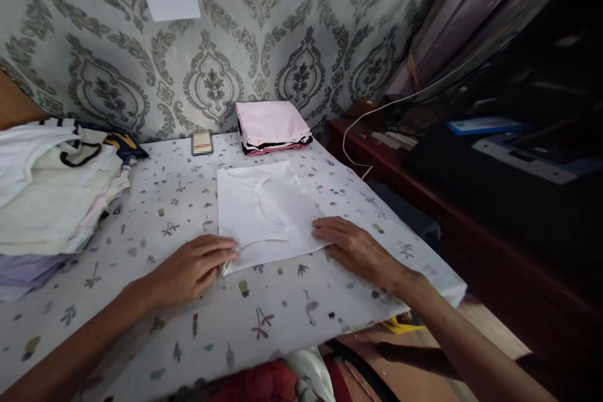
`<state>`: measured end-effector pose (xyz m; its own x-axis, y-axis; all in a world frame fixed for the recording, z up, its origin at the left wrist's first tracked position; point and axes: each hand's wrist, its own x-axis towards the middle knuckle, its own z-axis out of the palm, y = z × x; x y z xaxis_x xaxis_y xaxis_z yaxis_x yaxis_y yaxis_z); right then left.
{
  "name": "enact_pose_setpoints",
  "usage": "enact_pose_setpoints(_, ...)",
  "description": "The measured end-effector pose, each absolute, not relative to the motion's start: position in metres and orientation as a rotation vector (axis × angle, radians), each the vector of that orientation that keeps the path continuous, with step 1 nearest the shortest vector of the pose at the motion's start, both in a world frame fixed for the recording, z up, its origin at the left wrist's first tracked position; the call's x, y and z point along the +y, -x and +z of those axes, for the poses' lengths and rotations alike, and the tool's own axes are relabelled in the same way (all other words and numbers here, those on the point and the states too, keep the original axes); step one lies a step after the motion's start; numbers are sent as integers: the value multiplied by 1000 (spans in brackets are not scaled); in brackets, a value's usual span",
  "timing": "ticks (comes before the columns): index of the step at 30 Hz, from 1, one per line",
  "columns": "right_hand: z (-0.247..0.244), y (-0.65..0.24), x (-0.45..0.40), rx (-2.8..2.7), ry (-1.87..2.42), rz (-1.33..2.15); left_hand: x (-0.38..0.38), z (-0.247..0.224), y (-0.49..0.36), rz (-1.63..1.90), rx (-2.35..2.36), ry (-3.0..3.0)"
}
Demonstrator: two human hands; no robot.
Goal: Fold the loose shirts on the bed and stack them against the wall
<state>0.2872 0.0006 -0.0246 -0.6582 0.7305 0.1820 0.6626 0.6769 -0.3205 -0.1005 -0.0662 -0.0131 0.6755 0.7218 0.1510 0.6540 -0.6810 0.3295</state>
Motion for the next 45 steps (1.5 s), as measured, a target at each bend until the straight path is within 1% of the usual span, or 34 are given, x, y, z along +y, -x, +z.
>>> enact_pose_setpoints(3,-13,-286,-5,-2610,1159,424,-61,1,100,366,1122,-2513)
enact_pose_setpoints(6,-1,-262,-5,-2570,1272,408,-32,14,91,380,1237,-2462)
enact_pose_setpoints(10,3,-212,1,-2455,1559,355,48,14,60,354,1285,-2465)
enact_pose_setpoints(13,4,-188,3,-2458,1666,364,108,4,35,323,1376,-2518)
enact_pose_setpoints(16,5,-182,3,-2442,1671,446,142,-5,20,257,1412,-2584)
enact_pose_setpoints(20,6,-185,4,-2267,1590,679,154,-1,13,222,1426,-2649)
enact_pose_setpoints(23,5,-193,7,-2055,1490,865,157,13,5,319,1437,-2651)
enact_pose_setpoints(25,4,-203,10,-1919,1450,913,162,20,-7,446,1449,-2645)
enact_pose_setpoints(27,2,-214,12,-1827,1463,899,166,21,-22,545,1457,-2623)
enact_pose_setpoints(30,-3,-231,14,-1842,1571,813,170,8,-45,595,1484,-2568)
enact_pose_setpoints(34,-10,-243,10,-2015,1762,599,167,-20,-63,623,1577,-2481)
enact_pose_setpoints(36,-11,-245,8,-2059,1774,441,161,-27,-60,662,1558,-2438)
enact_pose_setpoints(38,-10,-243,6,-2098,1691,251,152,-29,-50,711,1452,-2402)
enact_pose_setpoints(40,-8,-234,6,-2199,1496,124,138,-28,-36,735,1295,-2402)
enact_pose_setpoints(42,-7,-218,5,-2390,1203,140,122,-29,-19,685,1197,-2463)
enact_pose_setpoints(45,-12,-190,2,-2681,772,310,105,-34,6,481,1197,-2570)
